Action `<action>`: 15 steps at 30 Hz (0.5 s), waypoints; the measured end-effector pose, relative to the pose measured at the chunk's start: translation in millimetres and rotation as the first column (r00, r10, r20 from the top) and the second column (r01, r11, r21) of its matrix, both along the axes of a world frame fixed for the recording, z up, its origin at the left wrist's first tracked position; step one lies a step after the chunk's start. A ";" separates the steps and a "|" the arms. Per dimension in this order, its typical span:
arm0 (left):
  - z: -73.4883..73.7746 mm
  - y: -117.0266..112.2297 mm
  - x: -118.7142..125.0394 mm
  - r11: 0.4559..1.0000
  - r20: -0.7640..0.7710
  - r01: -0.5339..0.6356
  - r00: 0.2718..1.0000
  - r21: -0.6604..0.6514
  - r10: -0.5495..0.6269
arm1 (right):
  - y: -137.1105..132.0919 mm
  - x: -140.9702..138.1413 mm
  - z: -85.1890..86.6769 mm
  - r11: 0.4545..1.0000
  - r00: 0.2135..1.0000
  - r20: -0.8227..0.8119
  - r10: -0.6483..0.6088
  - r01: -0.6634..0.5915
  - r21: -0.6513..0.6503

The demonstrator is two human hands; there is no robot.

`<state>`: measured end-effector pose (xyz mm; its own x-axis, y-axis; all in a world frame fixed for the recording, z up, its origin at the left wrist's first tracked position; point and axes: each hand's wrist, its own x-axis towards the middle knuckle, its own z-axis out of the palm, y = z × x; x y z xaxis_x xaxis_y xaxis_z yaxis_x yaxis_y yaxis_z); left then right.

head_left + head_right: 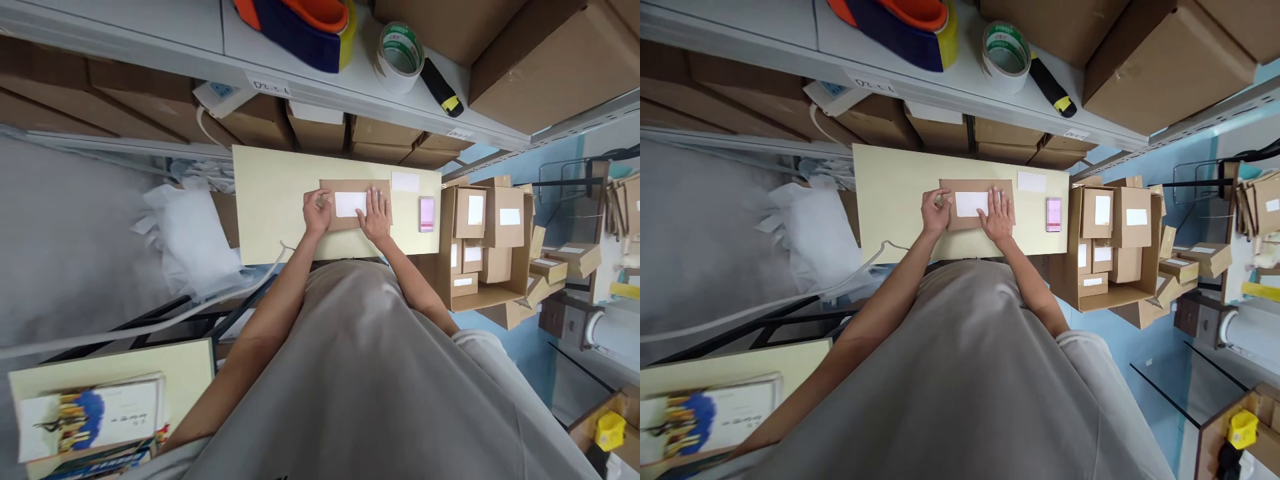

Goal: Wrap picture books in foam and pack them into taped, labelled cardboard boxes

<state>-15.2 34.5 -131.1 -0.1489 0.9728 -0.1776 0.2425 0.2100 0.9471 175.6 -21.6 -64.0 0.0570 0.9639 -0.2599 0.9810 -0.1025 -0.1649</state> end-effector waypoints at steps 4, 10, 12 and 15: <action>16.8 -11.9 -2.3 0.996 -0.032 -0.077 0.997 -0.053 0.075 | -4.0 12.9 2.7 0.998 0.990 -0.133 -0.055 0.057 0.013; 31.2 -62.2 -21.9 0.960 0.011 -0.158 0.986 -0.233 0.165 | -54.6 78.4 8.1 0.908 0.791 -0.464 -0.399 0.411 -0.080; 33.3 -78.5 -22.2 0.925 0.077 -0.125 0.984 -0.358 0.162 | -68.8 89.8 4.0 0.844 0.644 -0.564 -0.517 0.493 -0.211; 37.7 -92.7 -15.5 0.881 0.152 -0.048 0.979 -0.470 0.135 | -78.7 86.8 -3.1 0.818 0.526 -0.641 -0.558 0.479 -0.319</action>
